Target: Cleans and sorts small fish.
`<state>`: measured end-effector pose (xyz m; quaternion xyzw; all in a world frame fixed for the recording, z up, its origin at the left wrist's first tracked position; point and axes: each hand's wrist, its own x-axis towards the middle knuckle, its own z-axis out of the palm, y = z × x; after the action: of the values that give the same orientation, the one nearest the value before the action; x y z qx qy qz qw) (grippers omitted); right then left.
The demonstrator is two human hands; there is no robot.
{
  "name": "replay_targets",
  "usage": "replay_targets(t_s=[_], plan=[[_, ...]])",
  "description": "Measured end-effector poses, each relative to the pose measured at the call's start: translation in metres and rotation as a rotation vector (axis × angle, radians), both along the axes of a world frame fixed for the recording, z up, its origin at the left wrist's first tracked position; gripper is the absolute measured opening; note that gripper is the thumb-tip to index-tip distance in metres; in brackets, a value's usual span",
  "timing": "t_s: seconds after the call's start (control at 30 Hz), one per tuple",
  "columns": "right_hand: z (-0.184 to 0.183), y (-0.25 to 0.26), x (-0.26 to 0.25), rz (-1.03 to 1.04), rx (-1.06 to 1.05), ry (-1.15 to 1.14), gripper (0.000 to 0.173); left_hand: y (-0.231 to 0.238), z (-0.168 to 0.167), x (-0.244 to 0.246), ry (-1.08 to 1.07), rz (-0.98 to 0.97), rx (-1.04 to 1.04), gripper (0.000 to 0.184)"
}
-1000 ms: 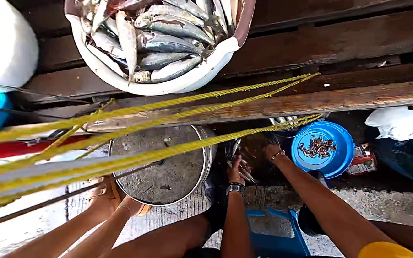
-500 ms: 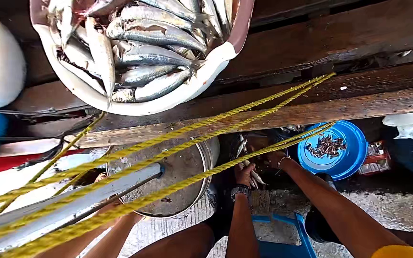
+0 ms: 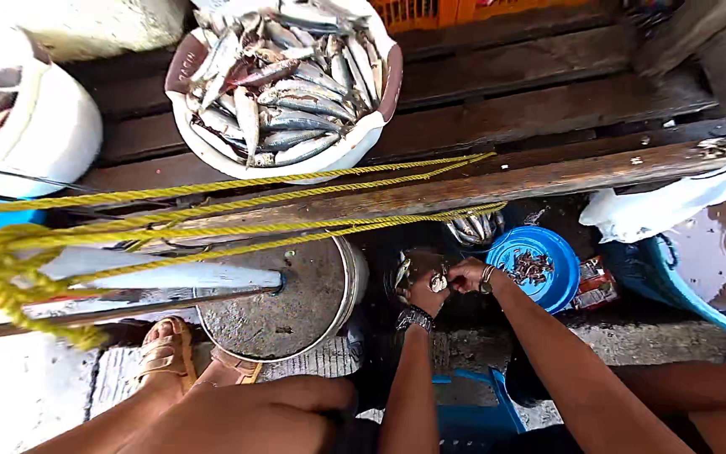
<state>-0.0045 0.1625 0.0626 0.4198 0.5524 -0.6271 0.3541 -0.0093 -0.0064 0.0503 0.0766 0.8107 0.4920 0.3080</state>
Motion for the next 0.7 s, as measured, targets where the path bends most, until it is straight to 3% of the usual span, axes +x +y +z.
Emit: replay_targets(t_s=[0.13,0.27,0.4,0.47,0.6,0.7], plan=[[-0.015,-0.006,0.01,-0.071,0.035,0.053,0.024,-0.005,0.021,0.0,-0.016,-0.069,-0.101,0.05],[0.013,-0.015,0.0,0.063,0.188,0.03,0.037,-0.015,0.011,0.003,-0.006,0.036,-0.012,0.06],[0.045,-0.023,0.0,0.203,0.34,0.218,0.038,-0.02,0.025,0.009,-0.121,0.223,0.168,0.065],[0.065,-0.027,0.006,0.206,0.271,0.288,0.029,-0.021,0.033,0.011,-0.195,0.335,0.285,0.058],[0.035,-0.02,0.02,0.115,0.194,0.455,0.02,-0.021,0.03,0.011,-0.281,0.423,0.41,0.038],[0.046,-0.022,0.02,0.063,0.16,0.409,0.019,-0.018,0.032,0.01,-0.323,0.449,0.45,0.029]])
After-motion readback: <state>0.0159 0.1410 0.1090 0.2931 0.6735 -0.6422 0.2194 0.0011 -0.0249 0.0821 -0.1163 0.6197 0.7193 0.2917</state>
